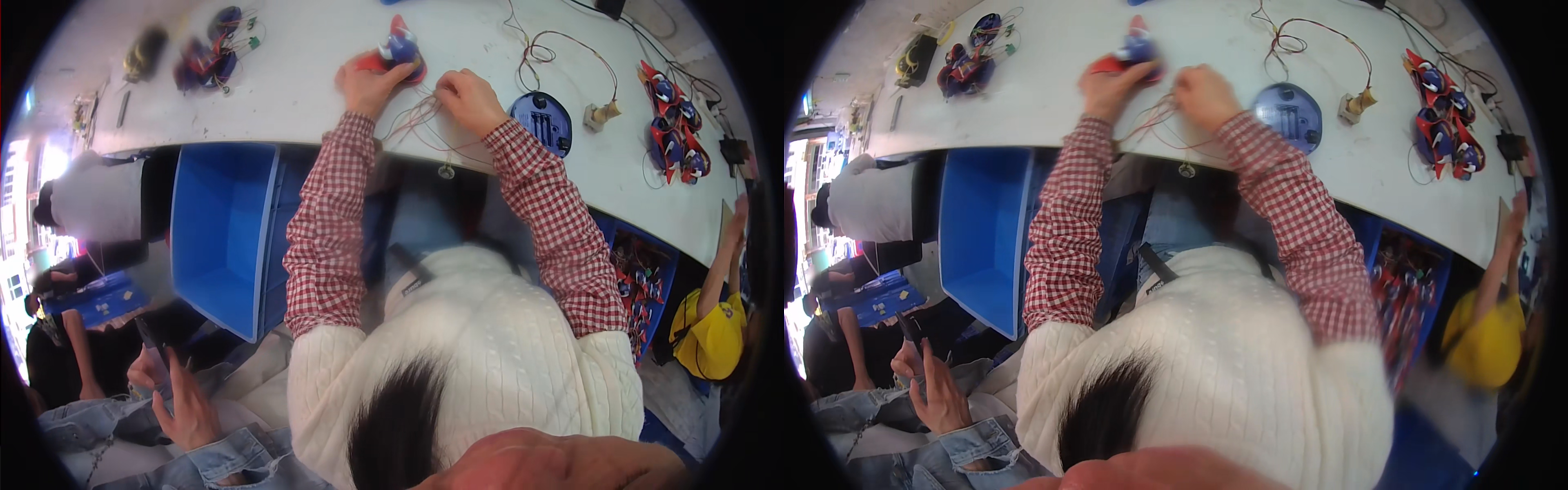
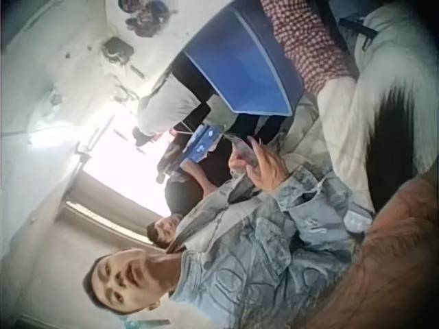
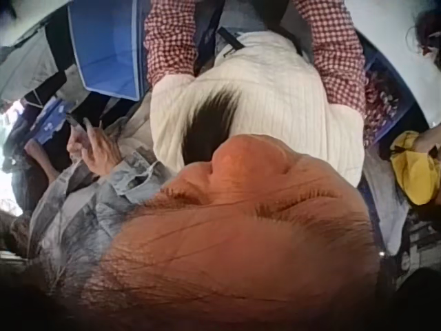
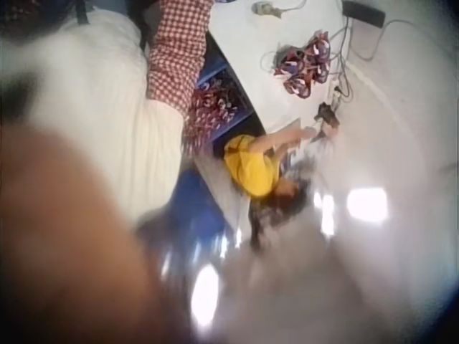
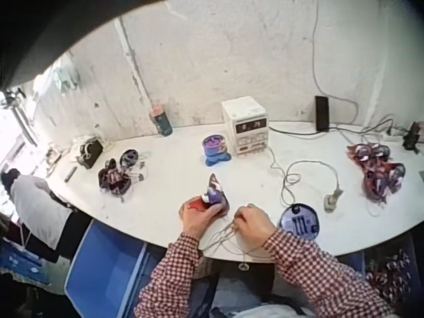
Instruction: Assembling small toy ornaments at a workstation.
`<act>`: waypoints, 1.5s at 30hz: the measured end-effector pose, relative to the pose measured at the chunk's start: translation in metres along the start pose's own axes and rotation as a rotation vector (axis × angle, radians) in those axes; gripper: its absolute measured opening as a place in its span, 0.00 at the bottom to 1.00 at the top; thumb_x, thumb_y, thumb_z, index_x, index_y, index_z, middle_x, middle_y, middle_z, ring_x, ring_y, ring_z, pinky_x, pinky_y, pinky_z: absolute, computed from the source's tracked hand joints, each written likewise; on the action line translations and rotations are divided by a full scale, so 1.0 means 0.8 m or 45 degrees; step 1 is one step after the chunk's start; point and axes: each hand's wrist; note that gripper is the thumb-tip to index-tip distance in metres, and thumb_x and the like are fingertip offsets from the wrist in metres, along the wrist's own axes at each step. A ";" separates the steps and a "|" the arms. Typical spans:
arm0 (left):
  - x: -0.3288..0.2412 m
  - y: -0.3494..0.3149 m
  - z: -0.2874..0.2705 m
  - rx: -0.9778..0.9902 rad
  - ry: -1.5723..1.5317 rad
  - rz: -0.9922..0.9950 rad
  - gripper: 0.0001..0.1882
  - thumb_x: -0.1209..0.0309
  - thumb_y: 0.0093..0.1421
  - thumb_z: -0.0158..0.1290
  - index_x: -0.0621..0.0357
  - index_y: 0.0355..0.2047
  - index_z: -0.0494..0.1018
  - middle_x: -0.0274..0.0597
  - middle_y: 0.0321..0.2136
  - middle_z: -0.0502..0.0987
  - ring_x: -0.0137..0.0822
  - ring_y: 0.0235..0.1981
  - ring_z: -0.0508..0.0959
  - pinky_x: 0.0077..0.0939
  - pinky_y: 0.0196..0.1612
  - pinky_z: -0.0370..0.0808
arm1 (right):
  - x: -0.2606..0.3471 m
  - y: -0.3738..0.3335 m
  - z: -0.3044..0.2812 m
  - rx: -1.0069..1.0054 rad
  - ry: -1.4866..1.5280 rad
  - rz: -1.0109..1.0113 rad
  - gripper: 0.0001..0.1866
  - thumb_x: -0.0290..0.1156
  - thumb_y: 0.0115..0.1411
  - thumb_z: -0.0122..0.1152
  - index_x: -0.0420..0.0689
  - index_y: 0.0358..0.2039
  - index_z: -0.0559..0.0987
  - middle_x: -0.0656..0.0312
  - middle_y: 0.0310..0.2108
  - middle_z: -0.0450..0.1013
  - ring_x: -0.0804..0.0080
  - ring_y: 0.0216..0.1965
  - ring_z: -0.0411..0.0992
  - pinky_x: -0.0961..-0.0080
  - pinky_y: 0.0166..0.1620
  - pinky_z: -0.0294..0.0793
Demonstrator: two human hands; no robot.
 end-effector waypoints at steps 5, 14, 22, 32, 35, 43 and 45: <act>-0.022 -0.012 -0.012 0.171 -0.441 -0.136 0.28 0.62 0.45 0.66 0.67 0.44 0.74 0.51 0.46 0.71 0.41 0.46 0.74 0.25 0.47 0.73 | -0.005 0.001 -0.024 0.109 0.308 0.065 0.09 0.32 0.57 0.55 0.41 0.33 0.78 0.61 0.26 0.71 0.70 0.26 0.68 0.78 0.30 0.68; -0.056 -0.061 -0.018 0.194 -1.145 -0.299 0.24 0.71 0.53 0.61 0.72 0.46 0.68 0.56 0.44 0.72 0.45 0.47 0.74 0.28 0.48 0.77 | -0.012 -0.016 -0.075 0.247 0.786 0.130 0.08 0.30 0.57 0.58 0.38 0.30 0.78 0.64 0.21 0.71 0.82 0.18 0.63 0.87 0.21 0.63; -0.053 -0.086 0.015 0.432 -1.274 -0.370 0.23 0.72 0.53 0.61 0.71 0.46 0.68 0.54 0.42 0.73 0.44 0.45 0.75 0.28 0.47 0.76 | -0.031 -0.053 -0.115 0.288 1.123 0.333 0.07 0.28 0.56 0.60 0.37 0.31 0.78 0.63 0.22 0.72 0.81 0.19 0.65 0.88 0.22 0.66; -0.126 -0.123 0.084 0.732 -0.980 -0.181 0.19 0.75 0.50 0.61 0.70 0.42 0.72 0.49 0.37 0.77 0.39 0.37 0.77 0.25 0.43 0.76 | -0.090 -0.086 -0.167 -0.096 0.516 0.335 0.08 0.31 0.55 0.61 0.39 0.30 0.79 0.62 0.23 0.73 0.76 0.24 0.69 0.83 0.28 0.71; -0.139 -0.123 0.110 0.806 -0.761 -0.036 0.20 0.77 0.48 0.62 0.71 0.42 0.72 0.48 0.36 0.78 0.38 0.35 0.78 0.25 0.42 0.76 | -0.130 -0.094 -0.147 -0.547 -0.368 -0.187 0.07 0.32 0.52 0.59 0.43 0.26 0.79 0.61 0.27 0.72 0.65 0.33 0.69 0.74 0.39 0.71; -0.144 -0.136 0.110 0.873 -0.992 -0.397 0.18 0.82 0.49 0.59 0.73 0.42 0.71 0.55 0.35 0.78 0.40 0.35 0.80 0.22 0.36 0.79 | -0.105 -0.095 -0.089 -0.584 0.519 0.271 0.08 0.35 0.58 0.55 0.44 0.31 0.72 0.59 0.29 0.69 0.67 0.28 0.69 0.73 0.35 0.70; -0.131 -0.133 0.103 0.836 -1.029 -0.195 0.26 0.84 0.47 0.59 0.70 0.48 0.67 0.55 0.40 0.76 0.41 0.36 0.80 0.23 0.37 0.80 | -0.076 -0.095 -0.106 -0.538 0.766 0.199 0.09 0.32 0.60 0.53 0.43 0.39 0.75 0.61 0.31 0.72 0.71 0.30 0.70 0.77 0.37 0.71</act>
Point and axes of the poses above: each hand's wrist, its own y-axis towards the middle knuckle, its own z-axis out of the palm, x = y × z
